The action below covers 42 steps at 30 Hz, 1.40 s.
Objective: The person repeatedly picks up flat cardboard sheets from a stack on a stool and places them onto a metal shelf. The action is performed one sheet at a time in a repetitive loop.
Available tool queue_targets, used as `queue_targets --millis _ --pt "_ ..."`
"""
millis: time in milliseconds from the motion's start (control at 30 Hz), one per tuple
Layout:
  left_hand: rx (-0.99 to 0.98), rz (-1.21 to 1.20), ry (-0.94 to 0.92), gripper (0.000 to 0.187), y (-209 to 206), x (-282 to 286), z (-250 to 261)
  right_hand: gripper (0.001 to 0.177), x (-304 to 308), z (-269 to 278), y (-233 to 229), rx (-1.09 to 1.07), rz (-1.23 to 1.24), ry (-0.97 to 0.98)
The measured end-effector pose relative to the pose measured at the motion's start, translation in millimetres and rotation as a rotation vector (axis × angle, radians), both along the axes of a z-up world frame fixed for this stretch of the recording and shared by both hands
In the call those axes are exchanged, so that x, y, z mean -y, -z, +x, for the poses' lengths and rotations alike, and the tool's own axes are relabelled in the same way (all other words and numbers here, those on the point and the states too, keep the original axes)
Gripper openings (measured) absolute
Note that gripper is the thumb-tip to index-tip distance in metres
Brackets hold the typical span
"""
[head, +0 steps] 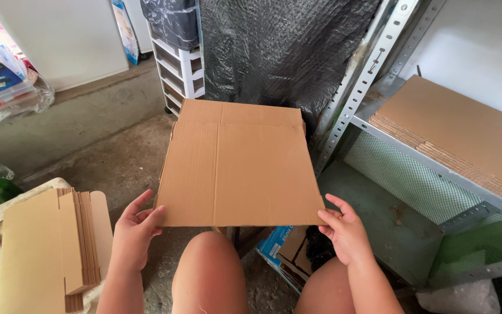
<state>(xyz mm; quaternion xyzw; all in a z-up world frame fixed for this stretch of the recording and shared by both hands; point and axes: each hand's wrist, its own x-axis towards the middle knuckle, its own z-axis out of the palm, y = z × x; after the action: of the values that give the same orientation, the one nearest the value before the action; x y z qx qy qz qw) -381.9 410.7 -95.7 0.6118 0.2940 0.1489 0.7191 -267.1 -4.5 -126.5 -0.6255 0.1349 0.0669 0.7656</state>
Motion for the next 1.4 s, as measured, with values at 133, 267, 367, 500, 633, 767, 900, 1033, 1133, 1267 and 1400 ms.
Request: queue_targets --millis 133,267,367,500,633,767,900,1033,1133,1267,1400 --pt "0.040 -0.011 0.018 0.071 20 -9 0 0.068 -1 -7 -2 -0.001 -0.020 -0.024" --pt "0.061 0.030 0.029 0.062 37 -16 2 0.065 5 -5 10 0.031 -0.008 -0.060" --pt "0.078 0.032 0.027 0.060 38 -16 1 0.057 6 -7 13 0.054 -0.012 -0.069" --pt "0.096 0.024 0.022 0.061 34 -14 -1 0.055 3 -14 3 0.043 -0.026 -0.052" --pt "0.116 0.028 0.034 0.061 28 -9 -6 0.053 11 -18 5 0.083 -0.004 -0.054" --pt "0.138 0.028 0.045 0.059 21 0 -9 0.056 23 -32 -2 0.074 -0.013 -0.033" --pt "0.220 0.040 0.102 0.058 5 20 -12 0.055 47 -55 -10 0.131 -0.005 0.018" --pt "0.282 0.039 0.154 0.056 0 44 -7 0.055 87 -81 -17 0.177 -0.018 0.079" --pt "0.267 -0.004 0.232 0.059 -11 66 -2 0.055 126 -103 -18 0.191 -0.033 0.152" --pt "0.299 -0.164 0.343 0.062 -42 112 6 0.058 179 -128 -15 0.318 -0.045 0.244" --pt "0.259 -0.088 0.506 0.077 -65 151 22 0.057 224 -149 -18 0.361 -0.114 0.379"
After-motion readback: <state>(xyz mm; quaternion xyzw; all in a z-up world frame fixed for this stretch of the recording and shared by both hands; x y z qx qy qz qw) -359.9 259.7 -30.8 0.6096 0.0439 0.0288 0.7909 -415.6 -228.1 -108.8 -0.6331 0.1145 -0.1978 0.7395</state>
